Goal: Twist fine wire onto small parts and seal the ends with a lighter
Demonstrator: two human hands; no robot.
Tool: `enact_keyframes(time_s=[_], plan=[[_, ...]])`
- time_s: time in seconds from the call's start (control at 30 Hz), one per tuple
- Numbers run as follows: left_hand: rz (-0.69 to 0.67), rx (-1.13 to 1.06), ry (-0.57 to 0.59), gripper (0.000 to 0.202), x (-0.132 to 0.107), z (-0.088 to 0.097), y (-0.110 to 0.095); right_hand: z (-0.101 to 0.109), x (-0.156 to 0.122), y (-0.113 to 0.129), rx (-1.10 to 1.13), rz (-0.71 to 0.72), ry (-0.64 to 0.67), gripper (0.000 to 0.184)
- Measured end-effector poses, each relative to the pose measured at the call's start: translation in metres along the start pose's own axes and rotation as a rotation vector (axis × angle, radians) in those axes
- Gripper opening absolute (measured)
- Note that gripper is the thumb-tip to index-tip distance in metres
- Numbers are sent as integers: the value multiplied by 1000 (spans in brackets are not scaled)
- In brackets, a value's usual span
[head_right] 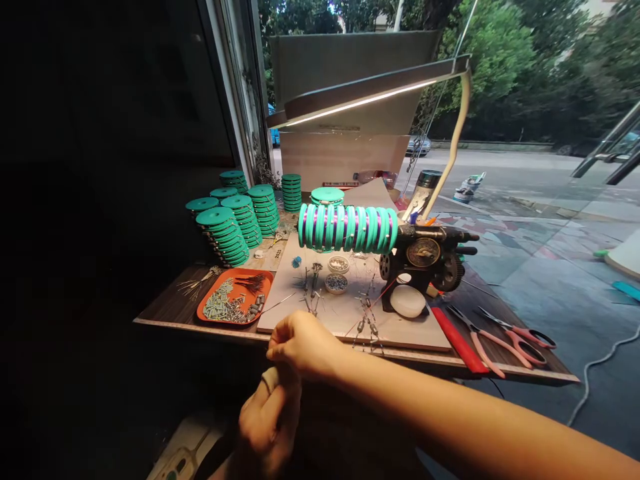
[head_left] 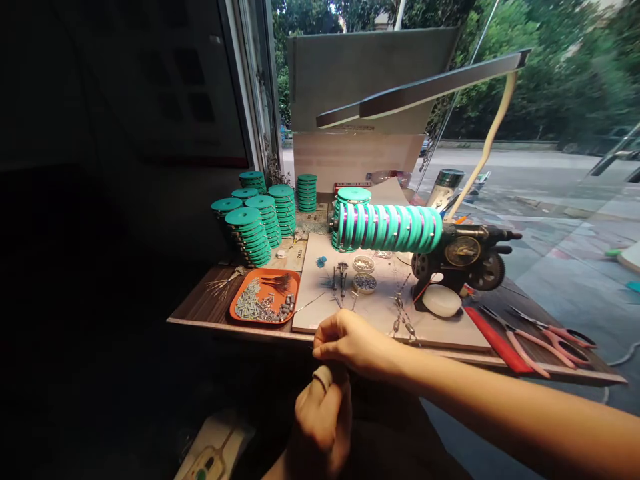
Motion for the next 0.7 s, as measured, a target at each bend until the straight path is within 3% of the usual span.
enact_keyframes(time_s=[0.07, 0.13, 0.17, 0.23, 0.3, 0.43, 0.53, 0.7], plan=[[17, -23, 14, 8, 6, -2, -10, 14, -19, 3, -80, 85, -107, 7], [239, -244, 119, 13, 6, -17, 2, 29, -49, 9, -208, 297, -287, 6], [384, -382, 181, 14, 1, -28, 9, 33, -73, 20, -337, 516, -417, 12], [627, -596, 278, 15, -11, -46, 19, 18, -116, 22, -573, 850, -554, 26], [744, -694, 324, 16, -19, -55, 22, -6, -133, 10, -729, 981, -534, 31], [794, -713, 339, 22, -23, -60, 26, -34, -138, 1, -860, 1084, -528, 27], [808, -684, 338, 23, -23, -62, 30, -37, -135, 1, -890, 1090, -558, 25], [825, -593, 328, 25, -25, -64, 39, -32, -120, -18, -868, 995, -398, 39]])
Point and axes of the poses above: each hand's wrist, its own x-axis towards the middle knuckle, its own z-axis out of the back of the hand, y = z × x, the point moved 10 cm from there along x, towards the middle knuckle, and after that the axes turned 4 degrees about -z, right-handed, at the moved point
